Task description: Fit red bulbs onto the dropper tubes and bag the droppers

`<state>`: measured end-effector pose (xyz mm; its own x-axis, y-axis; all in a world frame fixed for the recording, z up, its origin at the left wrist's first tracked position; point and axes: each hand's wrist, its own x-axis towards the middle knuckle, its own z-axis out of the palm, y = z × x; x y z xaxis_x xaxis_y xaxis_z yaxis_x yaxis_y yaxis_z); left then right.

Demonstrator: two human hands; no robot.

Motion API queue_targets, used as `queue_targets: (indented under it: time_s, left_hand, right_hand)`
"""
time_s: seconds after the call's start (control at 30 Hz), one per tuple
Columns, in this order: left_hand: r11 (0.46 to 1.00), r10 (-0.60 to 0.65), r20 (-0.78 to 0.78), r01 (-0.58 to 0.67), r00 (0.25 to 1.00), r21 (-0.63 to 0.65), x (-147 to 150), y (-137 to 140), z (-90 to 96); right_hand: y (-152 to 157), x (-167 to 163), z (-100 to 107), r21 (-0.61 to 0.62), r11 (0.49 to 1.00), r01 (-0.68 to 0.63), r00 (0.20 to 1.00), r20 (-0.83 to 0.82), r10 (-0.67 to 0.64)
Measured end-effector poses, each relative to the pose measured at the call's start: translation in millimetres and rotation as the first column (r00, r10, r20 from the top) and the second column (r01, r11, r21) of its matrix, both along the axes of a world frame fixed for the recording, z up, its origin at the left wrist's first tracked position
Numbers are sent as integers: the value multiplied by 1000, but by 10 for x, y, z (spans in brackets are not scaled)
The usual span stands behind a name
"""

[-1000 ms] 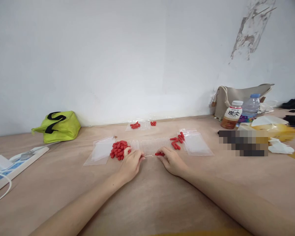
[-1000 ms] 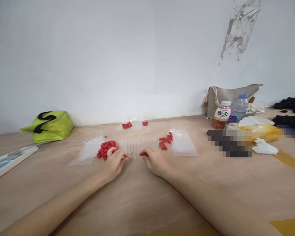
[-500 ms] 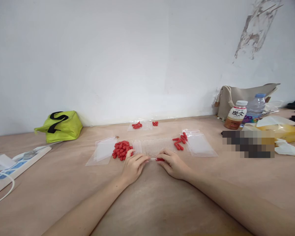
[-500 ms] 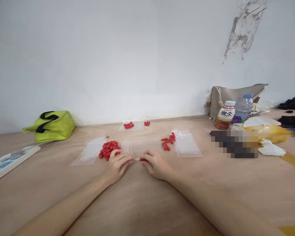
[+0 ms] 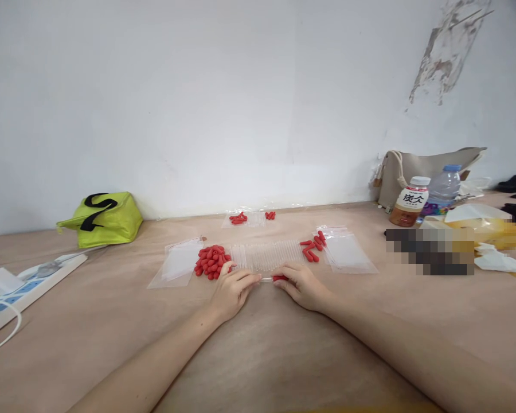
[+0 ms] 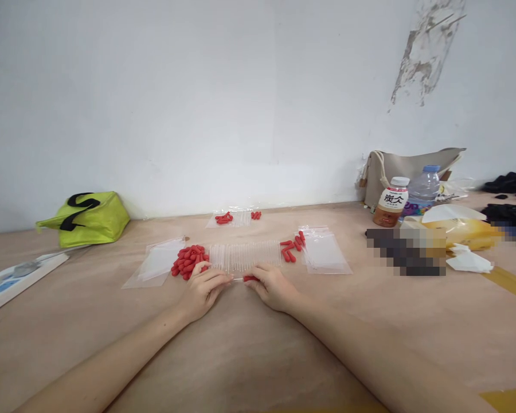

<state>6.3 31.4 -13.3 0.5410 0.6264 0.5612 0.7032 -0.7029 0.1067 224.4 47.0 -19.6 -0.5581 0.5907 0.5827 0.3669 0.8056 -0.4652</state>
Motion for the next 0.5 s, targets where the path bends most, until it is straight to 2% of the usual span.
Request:
queue_targets:
  time_s: [0.23,0.5]
  left_hand:
    - [998,-47,7,47,999,-36,18,-12,15]
    - [998,-55,-27,55,998,-9,40,-75,7]
  right_hand:
    - [-1,8,-6,28,999,-24,1000,1,24]
    - [-6,14,-34,165,986,-19,996,94,4]
